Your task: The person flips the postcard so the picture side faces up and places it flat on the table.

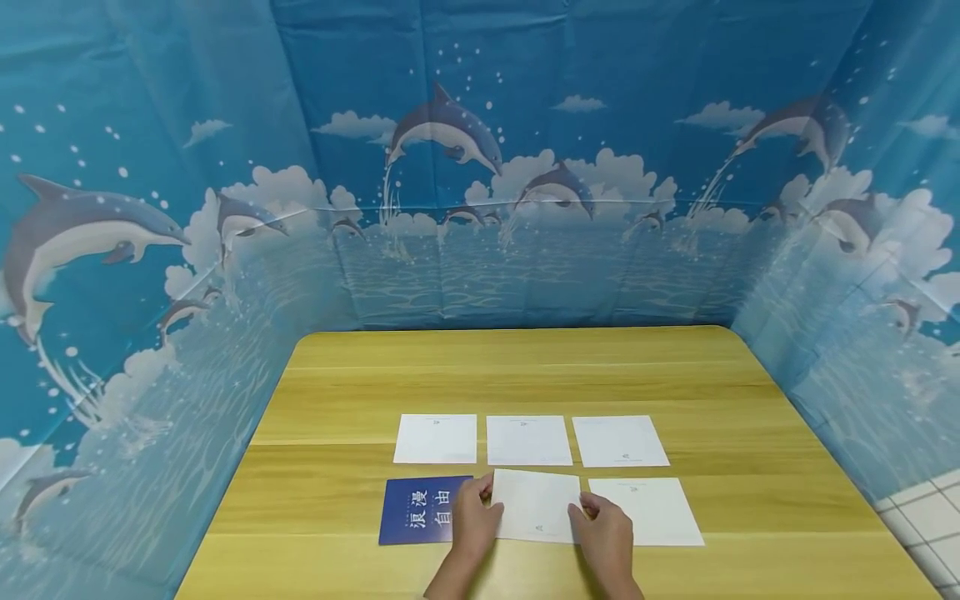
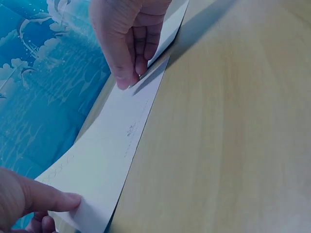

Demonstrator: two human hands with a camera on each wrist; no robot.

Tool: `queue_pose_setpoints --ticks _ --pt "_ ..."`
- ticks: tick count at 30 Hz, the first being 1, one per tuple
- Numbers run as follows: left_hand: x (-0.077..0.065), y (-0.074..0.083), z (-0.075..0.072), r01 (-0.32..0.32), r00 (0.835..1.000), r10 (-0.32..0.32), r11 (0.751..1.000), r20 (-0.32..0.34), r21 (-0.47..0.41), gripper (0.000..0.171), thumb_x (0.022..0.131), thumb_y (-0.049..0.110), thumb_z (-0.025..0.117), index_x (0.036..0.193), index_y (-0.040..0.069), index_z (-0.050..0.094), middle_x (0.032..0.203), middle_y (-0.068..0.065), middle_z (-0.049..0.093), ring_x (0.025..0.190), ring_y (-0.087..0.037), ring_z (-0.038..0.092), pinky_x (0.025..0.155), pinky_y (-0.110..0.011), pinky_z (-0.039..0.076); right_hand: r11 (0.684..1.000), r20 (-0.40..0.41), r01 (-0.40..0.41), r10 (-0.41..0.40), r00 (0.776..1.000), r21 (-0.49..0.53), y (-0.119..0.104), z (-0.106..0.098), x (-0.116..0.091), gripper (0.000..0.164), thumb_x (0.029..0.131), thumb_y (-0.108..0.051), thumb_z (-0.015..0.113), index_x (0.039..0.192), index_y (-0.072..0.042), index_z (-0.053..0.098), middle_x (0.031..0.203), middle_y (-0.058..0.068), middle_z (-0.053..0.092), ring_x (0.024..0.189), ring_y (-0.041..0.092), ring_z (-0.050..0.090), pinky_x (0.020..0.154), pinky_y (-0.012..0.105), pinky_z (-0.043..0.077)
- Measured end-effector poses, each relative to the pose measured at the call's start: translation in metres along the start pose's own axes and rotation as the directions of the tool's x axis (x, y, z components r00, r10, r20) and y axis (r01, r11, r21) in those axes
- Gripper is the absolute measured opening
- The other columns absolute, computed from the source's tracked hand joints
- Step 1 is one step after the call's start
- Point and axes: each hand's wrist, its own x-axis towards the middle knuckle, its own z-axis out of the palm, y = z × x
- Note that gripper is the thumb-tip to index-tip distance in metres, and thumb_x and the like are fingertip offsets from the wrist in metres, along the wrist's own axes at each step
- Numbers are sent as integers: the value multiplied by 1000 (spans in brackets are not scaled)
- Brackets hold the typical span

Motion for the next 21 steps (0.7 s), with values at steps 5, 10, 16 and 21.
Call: queue_pose_setpoints --ticks 5,10,16,21 --pt "1 1 -3 -27 999 26 999 30 37 31 58 -15 70 85 1 69 74 5 51 72 -12 49 66 -27 44 1000 9 -15 15 1000 13 1 2 4 26 69 0 72 92 10 67 76 11 66 73 25 59 68 41 46" --pt "3 -1 -2 -59 998 56 994 32 93 25 61 -11 73 82 3 69 76 7 51 74 -12 49 69 -28 44 999 39 -24 22 999 45 3 2 11 35 66 0 73 97 13 65 72 5 62 66 18 51 59 30 40" --pt "5 -5 -3 -159 987 155 981 42 116 18 66 -2 75 70 10 61 74 8 48 72 -10 44 64 -26 40 996 103 -18 8 995 90 4 -5 16 41 67 2 74 102 17 60 71 4 59 66 17 49 57 24 39" --pt "5 -5 -7 -219 976 216 967 39 129 13 69 4 75 72 9 64 75 7 51 72 -10 46 64 -26 42 996 117 -19 8 993 89 1 -10 17 33 69 2 72 98 15 63 71 3 59 65 16 49 57 24 39"
